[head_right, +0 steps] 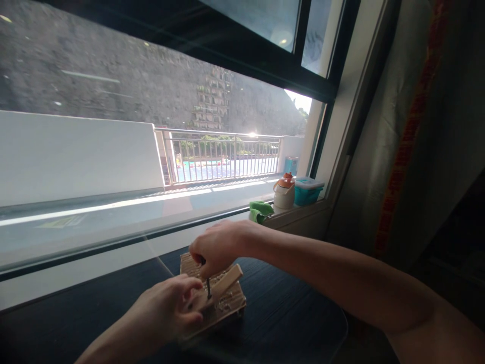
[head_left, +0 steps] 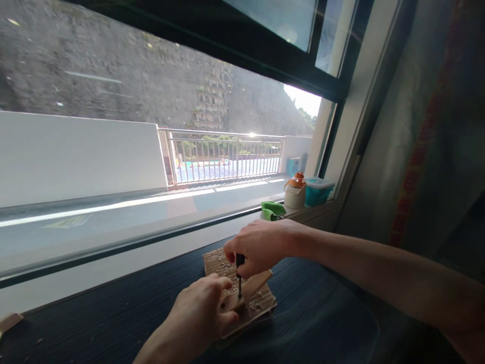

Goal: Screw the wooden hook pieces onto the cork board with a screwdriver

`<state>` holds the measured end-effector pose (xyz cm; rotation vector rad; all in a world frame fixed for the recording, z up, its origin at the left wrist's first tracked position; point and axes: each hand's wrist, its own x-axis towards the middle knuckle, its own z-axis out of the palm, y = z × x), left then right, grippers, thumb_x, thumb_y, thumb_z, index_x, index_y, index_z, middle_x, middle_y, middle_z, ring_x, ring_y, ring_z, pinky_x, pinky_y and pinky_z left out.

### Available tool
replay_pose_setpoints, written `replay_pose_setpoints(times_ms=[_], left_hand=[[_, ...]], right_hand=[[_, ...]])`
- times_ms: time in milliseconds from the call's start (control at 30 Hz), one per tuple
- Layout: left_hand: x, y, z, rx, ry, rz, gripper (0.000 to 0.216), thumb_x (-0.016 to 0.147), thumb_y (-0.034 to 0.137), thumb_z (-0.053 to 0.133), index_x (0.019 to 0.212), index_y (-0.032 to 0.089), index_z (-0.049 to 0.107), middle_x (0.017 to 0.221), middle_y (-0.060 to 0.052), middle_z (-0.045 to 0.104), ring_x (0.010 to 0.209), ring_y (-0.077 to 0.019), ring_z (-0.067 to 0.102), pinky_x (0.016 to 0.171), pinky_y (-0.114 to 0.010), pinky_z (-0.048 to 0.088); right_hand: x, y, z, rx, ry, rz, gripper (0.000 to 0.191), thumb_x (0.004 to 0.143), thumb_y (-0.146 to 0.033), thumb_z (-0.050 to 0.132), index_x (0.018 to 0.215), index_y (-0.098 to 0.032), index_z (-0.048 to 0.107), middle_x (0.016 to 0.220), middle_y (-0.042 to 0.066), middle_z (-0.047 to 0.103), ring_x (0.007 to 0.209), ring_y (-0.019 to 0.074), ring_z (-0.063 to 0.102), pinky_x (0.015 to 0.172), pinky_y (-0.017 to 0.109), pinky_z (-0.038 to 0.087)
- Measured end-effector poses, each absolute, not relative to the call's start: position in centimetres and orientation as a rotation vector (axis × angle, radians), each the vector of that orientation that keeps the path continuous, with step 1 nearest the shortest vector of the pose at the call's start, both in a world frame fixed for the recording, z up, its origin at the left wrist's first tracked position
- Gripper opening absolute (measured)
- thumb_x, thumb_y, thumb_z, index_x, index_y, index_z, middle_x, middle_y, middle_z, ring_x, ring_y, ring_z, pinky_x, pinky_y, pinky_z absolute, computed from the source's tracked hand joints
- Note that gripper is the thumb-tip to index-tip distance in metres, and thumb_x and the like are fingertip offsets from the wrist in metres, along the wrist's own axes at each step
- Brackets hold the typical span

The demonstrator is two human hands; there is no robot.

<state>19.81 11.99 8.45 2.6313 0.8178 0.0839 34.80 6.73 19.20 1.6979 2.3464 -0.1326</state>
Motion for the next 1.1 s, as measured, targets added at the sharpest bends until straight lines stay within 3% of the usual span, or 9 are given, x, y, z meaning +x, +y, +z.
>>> replay_pose_setpoints(times_ms=[67, 200, 433, 767, 900, 1100], left_hand=[[19.4, 12.4, 8.6, 2.595, 0.820, 0.102, 0.035, 0.064, 0.037, 0.062, 0.098, 0.029, 0.064, 0.097, -0.001, 0.067, 0.091, -0.0216, 0.060, 0.074, -0.027, 0.041], [19.2, 12.4, 9.0, 2.584, 0.824, 0.027, 0.025, 0.065, 0.036, 0.059, 0.088, 0.028, 0.066, 0.090, 0.000, 0.067, 0.084, -0.0199, 0.061, 0.069, -0.026, 0.040], [19.6, 12.3, 8.1, 2.608, 0.827, 0.044, 0.015, 0.071, 0.031, 0.054, 0.078, 0.025, 0.065, 0.083, -0.001, 0.067, 0.077, -0.0178, 0.061, 0.065, -0.025, 0.038], [20.1, 12.2, 7.9, 2.607, 0.883, 0.026, 0.013, 0.069, 0.033, 0.055, 0.077, 0.026, 0.064, 0.083, 0.000, 0.067, 0.078, -0.0178, 0.061, 0.063, -0.025, 0.035], [20.1, 12.3, 7.7, 2.601, 0.885, 0.054, 0.013, 0.070, 0.034, 0.056, 0.077, 0.026, 0.063, 0.083, 0.001, 0.067, 0.078, -0.0183, 0.061, 0.063, -0.025, 0.036], [20.1, 12.3, 7.7, 2.608, 0.875, 0.054, 0.012, 0.070, 0.033, 0.056, 0.077, 0.025, 0.062, 0.083, 0.000, 0.067, 0.078, -0.0185, 0.061, 0.064, -0.026, 0.037]], right_hand=[[34.7, 6.6, 19.7, 1.625, 2.375, -0.127, 0.026, 0.071, -0.025, 0.057, 0.095, -0.021, 0.066, 0.085, 0.002, 0.067, 0.074, 0.0145, 0.057, 0.059, 0.025, 0.035], [34.4, 6.9, 19.8, 1.537, 2.410, -0.165, 0.026, 0.073, -0.015, 0.053, 0.093, -0.019, 0.068, 0.087, 0.002, 0.068, 0.077, 0.0132, 0.057, 0.064, 0.024, 0.037], [35.5, 7.2, 19.2, 1.575, 2.391, -0.232, 0.029, 0.077, -0.014, 0.048, 0.100, -0.017, 0.066, 0.094, 0.005, 0.067, 0.084, 0.0148, 0.057, 0.070, 0.025, 0.039], [35.1, 5.9, 19.1, 1.720, 2.267, -0.097, 0.028, 0.079, -0.030, 0.045, 0.093, -0.017, 0.066, 0.087, 0.008, 0.068, 0.075, 0.0177, 0.059, 0.059, 0.028, 0.035], [34.9, 5.7, 19.5, 1.676, 2.330, -0.103, 0.028, 0.076, -0.024, 0.049, 0.100, -0.022, 0.064, 0.092, 0.003, 0.067, 0.079, 0.0164, 0.058, 0.060, 0.026, 0.036], [34.7, 6.3, 19.4, 1.610, 2.366, -0.151, 0.026, 0.078, -0.018, 0.048, 0.099, -0.019, 0.063, 0.093, 0.004, 0.067, 0.082, 0.0149, 0.057, 0.067, 0.026, 0.037]])
